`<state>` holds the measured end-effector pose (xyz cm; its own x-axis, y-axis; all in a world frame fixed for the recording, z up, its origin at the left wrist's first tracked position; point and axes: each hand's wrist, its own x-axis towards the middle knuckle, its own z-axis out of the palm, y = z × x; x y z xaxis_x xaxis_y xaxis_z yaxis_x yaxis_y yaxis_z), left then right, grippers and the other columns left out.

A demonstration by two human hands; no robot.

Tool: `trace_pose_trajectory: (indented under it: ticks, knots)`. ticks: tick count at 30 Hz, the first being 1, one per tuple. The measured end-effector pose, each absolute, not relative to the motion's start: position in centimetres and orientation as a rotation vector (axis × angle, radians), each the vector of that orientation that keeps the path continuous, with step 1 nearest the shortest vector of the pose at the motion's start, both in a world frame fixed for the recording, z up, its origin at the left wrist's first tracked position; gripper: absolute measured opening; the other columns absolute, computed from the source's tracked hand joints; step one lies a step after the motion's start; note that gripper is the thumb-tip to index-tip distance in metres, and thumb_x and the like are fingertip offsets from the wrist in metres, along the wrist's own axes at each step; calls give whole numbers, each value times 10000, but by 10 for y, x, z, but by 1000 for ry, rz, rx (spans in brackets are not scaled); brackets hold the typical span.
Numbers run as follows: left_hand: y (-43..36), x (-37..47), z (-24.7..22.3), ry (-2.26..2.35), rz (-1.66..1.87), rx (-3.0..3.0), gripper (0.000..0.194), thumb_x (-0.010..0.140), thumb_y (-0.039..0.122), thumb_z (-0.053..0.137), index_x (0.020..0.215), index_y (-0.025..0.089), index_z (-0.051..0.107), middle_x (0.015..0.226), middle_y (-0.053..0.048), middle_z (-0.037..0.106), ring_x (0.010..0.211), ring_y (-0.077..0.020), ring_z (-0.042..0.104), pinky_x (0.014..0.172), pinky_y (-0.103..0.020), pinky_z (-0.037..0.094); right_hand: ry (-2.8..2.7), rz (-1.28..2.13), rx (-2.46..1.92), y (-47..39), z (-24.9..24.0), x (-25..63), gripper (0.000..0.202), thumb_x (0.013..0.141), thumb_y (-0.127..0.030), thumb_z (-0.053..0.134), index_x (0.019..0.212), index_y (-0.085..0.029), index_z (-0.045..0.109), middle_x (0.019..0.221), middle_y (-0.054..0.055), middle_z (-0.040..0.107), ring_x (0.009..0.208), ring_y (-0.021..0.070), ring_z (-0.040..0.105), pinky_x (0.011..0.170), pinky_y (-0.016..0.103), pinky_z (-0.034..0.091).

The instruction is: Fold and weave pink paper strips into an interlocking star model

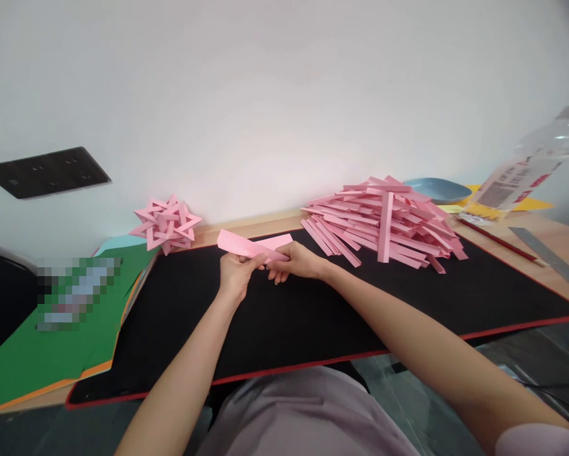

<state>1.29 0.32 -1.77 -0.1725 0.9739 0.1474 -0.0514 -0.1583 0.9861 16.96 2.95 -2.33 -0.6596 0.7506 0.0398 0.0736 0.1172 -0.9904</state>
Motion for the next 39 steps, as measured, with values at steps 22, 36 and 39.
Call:
trace_pose_trajectory:
  ticks: [22,36,39]
  knots:
    - [1,15,-12,1152,1521,1174,217,478,200,792,557,105,614,447,13,544,426,-85,475,482,-232,392,-2026,1322,-782,24,-14,173,232,800,-341,519,721,-123,517,498,-22,555,375,62,488,372,159,354]
    - [1,12,-9,1205,1448,1127,232,472,201,790,607,88,640,543,-25,610,437,-86,494,422,-213,388,-1945,1520,-828,25,-19,170,282,798,-400,548,799,-118,527,534,18,635,389,88,557,384,170,432]
    - [2,10,-11,1200,1404,1145,247,481,201,788,646,80,649,586,-37,625,484,-98,524,426,-206,400,-1939,1568,-854,25,-22,169,313,798,-420,553,828,-110,524,622,63,674,464,113,613,434,189,479]
